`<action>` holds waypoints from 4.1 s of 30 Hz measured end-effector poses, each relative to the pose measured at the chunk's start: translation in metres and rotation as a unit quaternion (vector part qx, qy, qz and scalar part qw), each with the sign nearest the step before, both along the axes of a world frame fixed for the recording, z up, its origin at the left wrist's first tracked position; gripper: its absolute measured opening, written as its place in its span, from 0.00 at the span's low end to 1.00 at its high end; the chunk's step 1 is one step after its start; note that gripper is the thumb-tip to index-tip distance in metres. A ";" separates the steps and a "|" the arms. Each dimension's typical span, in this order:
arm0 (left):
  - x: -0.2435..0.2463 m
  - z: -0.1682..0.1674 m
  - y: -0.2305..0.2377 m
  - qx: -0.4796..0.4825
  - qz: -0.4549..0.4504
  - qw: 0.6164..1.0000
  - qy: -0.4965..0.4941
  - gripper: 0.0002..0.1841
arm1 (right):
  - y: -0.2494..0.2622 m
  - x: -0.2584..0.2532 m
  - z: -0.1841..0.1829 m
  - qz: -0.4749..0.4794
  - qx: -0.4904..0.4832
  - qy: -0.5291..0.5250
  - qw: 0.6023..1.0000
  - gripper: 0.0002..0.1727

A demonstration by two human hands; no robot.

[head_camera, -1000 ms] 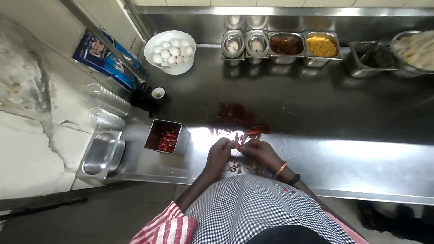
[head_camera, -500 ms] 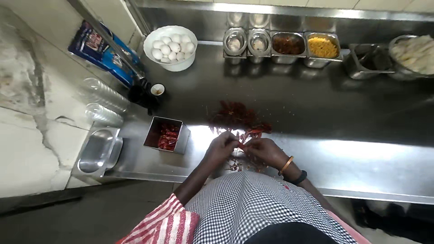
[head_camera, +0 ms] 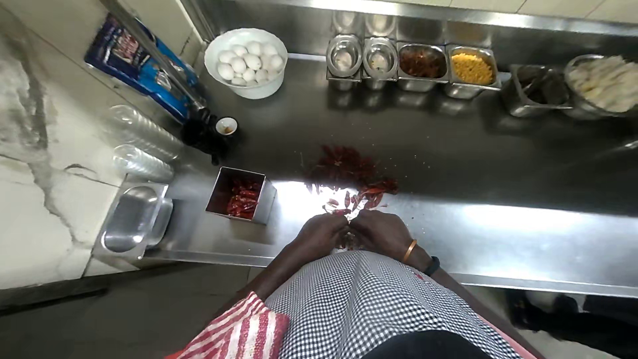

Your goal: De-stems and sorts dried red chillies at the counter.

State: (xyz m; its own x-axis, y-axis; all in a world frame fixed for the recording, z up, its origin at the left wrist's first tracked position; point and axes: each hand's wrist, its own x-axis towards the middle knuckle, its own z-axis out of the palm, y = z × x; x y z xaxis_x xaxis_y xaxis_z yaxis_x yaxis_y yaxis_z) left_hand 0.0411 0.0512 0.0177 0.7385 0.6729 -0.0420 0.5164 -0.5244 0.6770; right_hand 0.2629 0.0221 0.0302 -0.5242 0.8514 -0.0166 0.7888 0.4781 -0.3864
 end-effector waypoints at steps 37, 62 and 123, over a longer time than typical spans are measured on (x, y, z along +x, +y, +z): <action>-0.010 -0.006 0.005 -0.267 0.157 0.936 -0.167 0.10 | 0.015 -0.007 -0.008 -0.031 -0.004 0.133 0.991 0.08; 0.089 0.008 0.069 0.127 0.034 0.975 0.180 0.14 | -0.030 0.033 -0.007 -0.388 -0.303 0.559 0.667 0.10; -0.178 0.055 -0.023 0.138 0.465 0.869 -0.095 0.28 | 0.138 -0.243 0.044 0.055 -0.113 0.261 0.957 0.22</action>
State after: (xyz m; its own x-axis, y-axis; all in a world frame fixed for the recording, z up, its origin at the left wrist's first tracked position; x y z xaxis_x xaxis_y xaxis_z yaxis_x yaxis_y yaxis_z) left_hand -0.1373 0.0284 0.0727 -0.1548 0.9480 0.2782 0.6967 -0.0950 0.7111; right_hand 0.0198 0.1596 0.0743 -0.5985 0.7956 0.0939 0.4097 0.4047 -0.8175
